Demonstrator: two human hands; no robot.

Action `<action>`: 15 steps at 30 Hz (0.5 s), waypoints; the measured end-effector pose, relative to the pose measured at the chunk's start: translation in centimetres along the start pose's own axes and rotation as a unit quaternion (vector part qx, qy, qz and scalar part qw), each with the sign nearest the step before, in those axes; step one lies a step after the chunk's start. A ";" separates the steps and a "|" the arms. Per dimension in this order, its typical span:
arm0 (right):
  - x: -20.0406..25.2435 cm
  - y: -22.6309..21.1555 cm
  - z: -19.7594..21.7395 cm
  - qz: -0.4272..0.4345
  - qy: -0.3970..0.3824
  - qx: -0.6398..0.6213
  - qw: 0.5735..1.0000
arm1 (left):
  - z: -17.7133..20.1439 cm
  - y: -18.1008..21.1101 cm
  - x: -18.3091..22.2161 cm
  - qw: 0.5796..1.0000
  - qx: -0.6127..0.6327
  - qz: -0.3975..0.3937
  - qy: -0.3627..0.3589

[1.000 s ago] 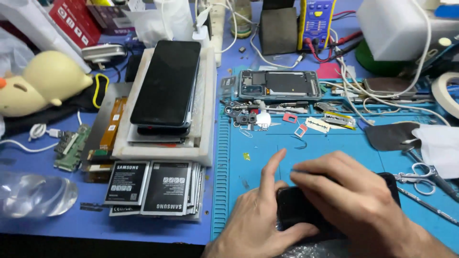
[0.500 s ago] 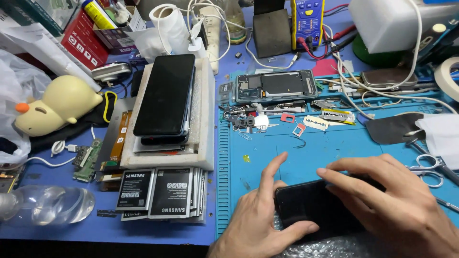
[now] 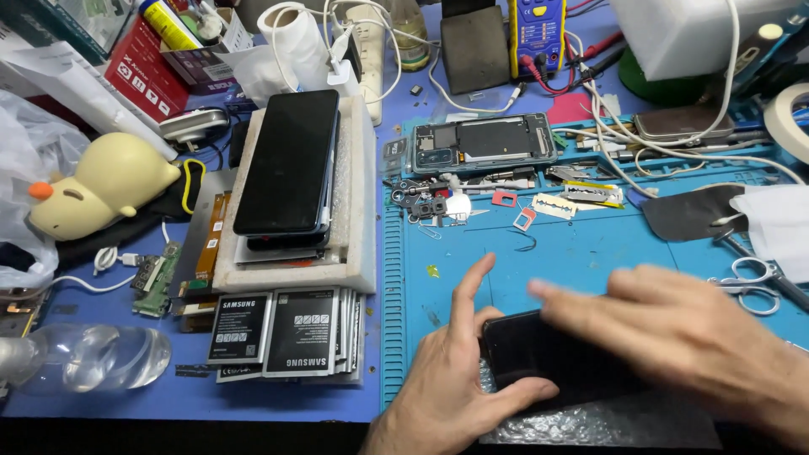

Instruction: Using a plastic prying tool to carefully separate the back cover of a smartphone from its frame.

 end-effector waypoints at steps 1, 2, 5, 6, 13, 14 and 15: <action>0.3 -0.4 0.2 0.000 0.000 0.000 1.000 | 0.0 0.1 0.0 1.000 0.000 0.000 0.000; 0.5 0.0 0.3 -0.045 -0.009 -0.013 0.999 | 0.1 0.1 0.0 1.000 0.001 -0.003 -0.002; -0.1 -2.6 -0.2 -0.001 -0.031 -0.050 0.998 | 0.1 -0.2 0.1 1.000 -0.009 -0.014 0.003; -0.1 -4.8 -0.5 0.084 -0.043 -0.073 0.993 | 0.1 -0.3 0.1 0.999 -0.019 -0.024 0.008; 0.2 -1.5 0.5 -0.115 -0.020 -0.059 0.991 | 0.0 -0.8 0.4 0.998 -0.039 -0.037 0.019; -0.2 -3.5 0.4 -0.015 -0.002 -0.031 0.999 | -0.1 -1.1 0.4 0.999 -0.035 -0.038 0.016; -0.3 -5.3 0.4 0.085 0.017 -0.002 0.996 | -0.2 -1.3 0.3 0.998 -0.030 -0.044 0.013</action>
Point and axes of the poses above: each hand's wrist, its own x-axis away from the middle knuckle, its own z-axis out of the back of the hand, y = z × x, the point moved 8 cm from there along -x, towards the middle knuckle, and after that the axes turned 8 degrees about -z, right-handed, at the moved point
